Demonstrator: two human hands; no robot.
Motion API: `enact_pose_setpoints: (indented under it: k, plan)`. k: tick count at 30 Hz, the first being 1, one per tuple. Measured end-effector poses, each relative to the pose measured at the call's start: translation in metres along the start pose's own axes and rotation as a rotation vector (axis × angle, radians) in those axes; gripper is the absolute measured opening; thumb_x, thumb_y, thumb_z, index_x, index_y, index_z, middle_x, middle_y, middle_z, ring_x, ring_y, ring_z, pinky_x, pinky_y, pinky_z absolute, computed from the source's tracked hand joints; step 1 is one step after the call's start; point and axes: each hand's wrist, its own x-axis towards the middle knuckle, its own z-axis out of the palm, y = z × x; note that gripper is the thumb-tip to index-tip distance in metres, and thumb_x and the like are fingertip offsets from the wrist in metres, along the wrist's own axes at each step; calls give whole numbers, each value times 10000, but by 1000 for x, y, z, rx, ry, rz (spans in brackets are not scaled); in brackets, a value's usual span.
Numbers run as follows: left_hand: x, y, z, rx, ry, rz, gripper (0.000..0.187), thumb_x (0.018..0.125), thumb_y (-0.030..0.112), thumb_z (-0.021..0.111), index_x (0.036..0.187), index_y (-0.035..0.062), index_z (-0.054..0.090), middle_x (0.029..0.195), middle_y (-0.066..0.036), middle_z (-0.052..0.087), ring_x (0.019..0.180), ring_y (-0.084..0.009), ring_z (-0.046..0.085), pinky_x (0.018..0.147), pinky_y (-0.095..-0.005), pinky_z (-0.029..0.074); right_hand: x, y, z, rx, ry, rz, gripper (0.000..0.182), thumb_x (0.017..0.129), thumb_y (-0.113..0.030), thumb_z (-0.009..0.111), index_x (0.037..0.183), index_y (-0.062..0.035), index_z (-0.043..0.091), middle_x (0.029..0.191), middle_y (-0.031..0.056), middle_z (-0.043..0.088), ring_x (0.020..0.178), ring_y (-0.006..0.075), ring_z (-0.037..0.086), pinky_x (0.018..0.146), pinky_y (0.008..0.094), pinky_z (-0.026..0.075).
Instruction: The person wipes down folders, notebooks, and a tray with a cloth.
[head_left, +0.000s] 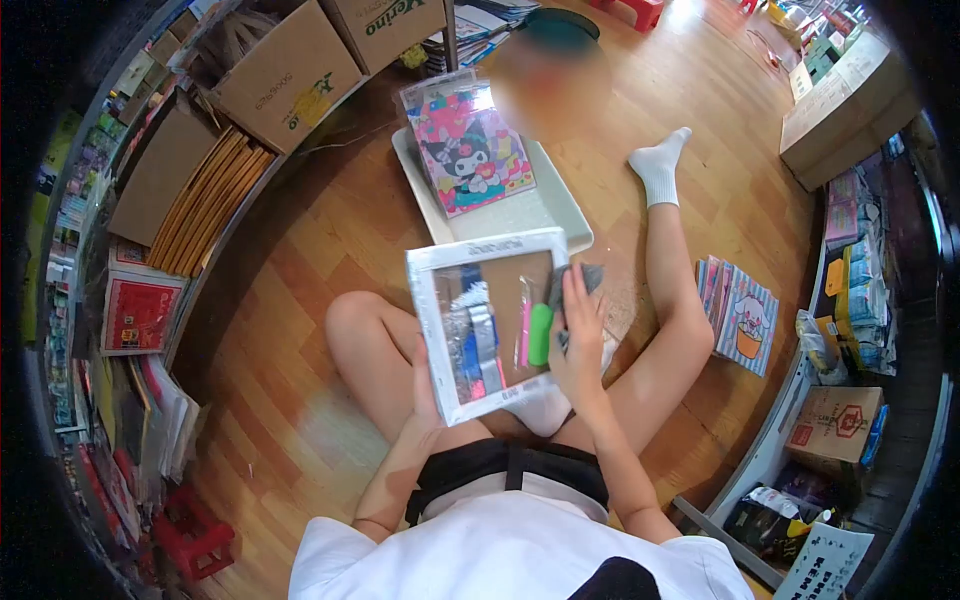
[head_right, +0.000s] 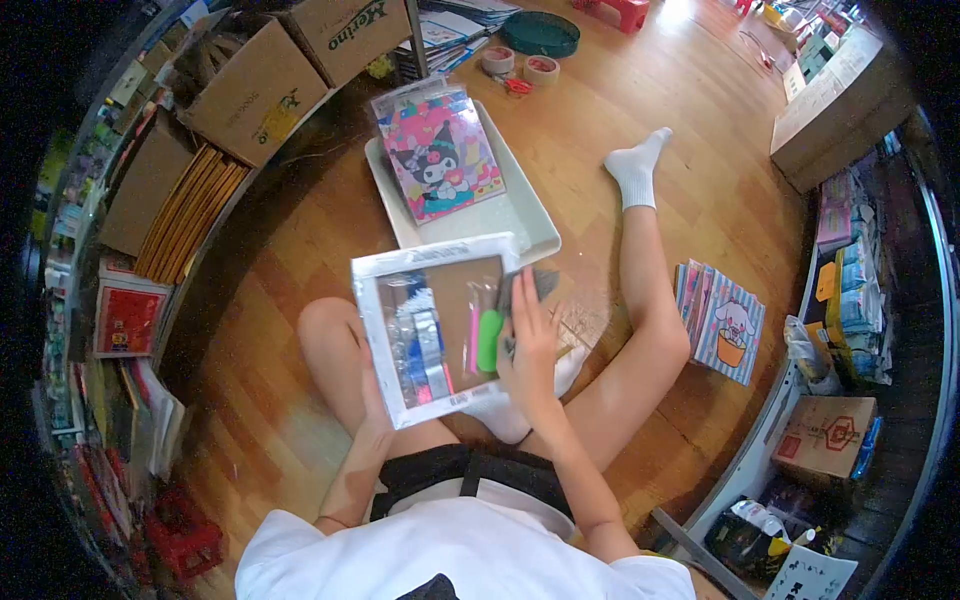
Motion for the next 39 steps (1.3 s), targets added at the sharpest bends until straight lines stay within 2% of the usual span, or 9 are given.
enact_pose_setpoints:
  k: [4, 10, 16, 22, 23, 29, 32, 34, 39]
  plan:
    - [-1, -23, 3, -106, -161, -173, 750, 894, 640, 358, 1384, 72, 358, 1285, -138, 509, 1116, -264, 553, 944, -426, 462, 20, -23, 0, 142, 85, -40, 703, 746, 82, 507, 1414, -47, 332, 1447, 192, 338, 1280, 366, 402, 1091, 578, 159]
    - [9, -13, -1, 13, 105, 161, 602, 968, 520, 303, 1388, 94, 369, 1309, -91, 498, 1145, -229, 519, 989, -358, 400, -23, -83, 17, 247, -257, -311, 785, 664, 50, 593, 1403, -11, 335, 1449, 183, 344, 1247, 342, 444, 1082, 592, 179]
    - [21, 24, -9, -205, 132, 246, 535, 965, 467, 369, 1325, 80, 453, 1238, -82, 561, 1052, -212, 583, 920, -373, 474, -33, -30, 22, 109, -205, -39, 655, 781, -15, 536, 1399, 2, 319, 1438, 210, 343, 1274, 308, 424, 1093, 589, 123]
    - [3, -9, -17, 53, 45, -16, 633, 959, 532, 314, 1354, 43, 393, 1253, -129, 537, 1084, -239, 574, 938, -401, 471, 6, 10, 27, 140, 72, 196, 581, 840, 3, 498, 1396, -12, 332, 1438, 216, 332, 1297, 383, 362, 1096, 563, 162]
    - [-2, -11, -8, 64, 18, -94, 654, 952, 553, 314, 1348, 40, 401, 1249, -131, 539, 1089, -245, 569, 952, -403, 460, 11, 1, 26, 55, 123, 155, 527, 855, 28, 470, 1372, -10, 379, 1414, 205, 376, 1296, 370, 375, 1099, 497, 218]
    - [10, -22, 6, -128, 147, -47, 621, 970, 527, 284, 1362, 57, 387, 1281, -132, 517, 1151, -228, 525, 1002, -371, 409, -14, -64, 22, 324, -242, -197, 704, 740, -55, 636, 1389, -40, 363, 1456, 174, 325, 1295, 356, 377, 1093, 495, 244]
    - [24, -6, -27, -303, -188, 28, 596, 967, 523, 295, 1320, 64, 435, 1215, -129, 564, 1091, -231, 560, 987, -383, 420, -29, -75, 13, 304, -389, -266, 769, 697, -60, 667, 1400, -74, 355, 1475, 154, 297, 1291, 340, 373, 1086, 511, 250]
    - [26, 3, -8, -182, 120, 172, 581, 962, 516, 316, 1316, 72, 437, 1203, -98, 574, 1076, -232, 566, 982, -388, 422, -33, -60, 6, 256, -442, -255, 792, 684, -72, 685, 1405, -109, 358, 1469, 126, 322, 1266, 334, 402, 1077, 510, 265]
    - [20, 1, 17, -213, 113, 188, 553, 976, 465, 338, 1381, 89, 369, 1339, -91, 477, 1195, -241, 490, 1030, -390, 377, -40, 2, 4, 130, -138, -81, 689, 662, -8, 685, 1311, -90, 467, 1379, 118, 436, 1204, 333, 477, 1063, 536, 281]
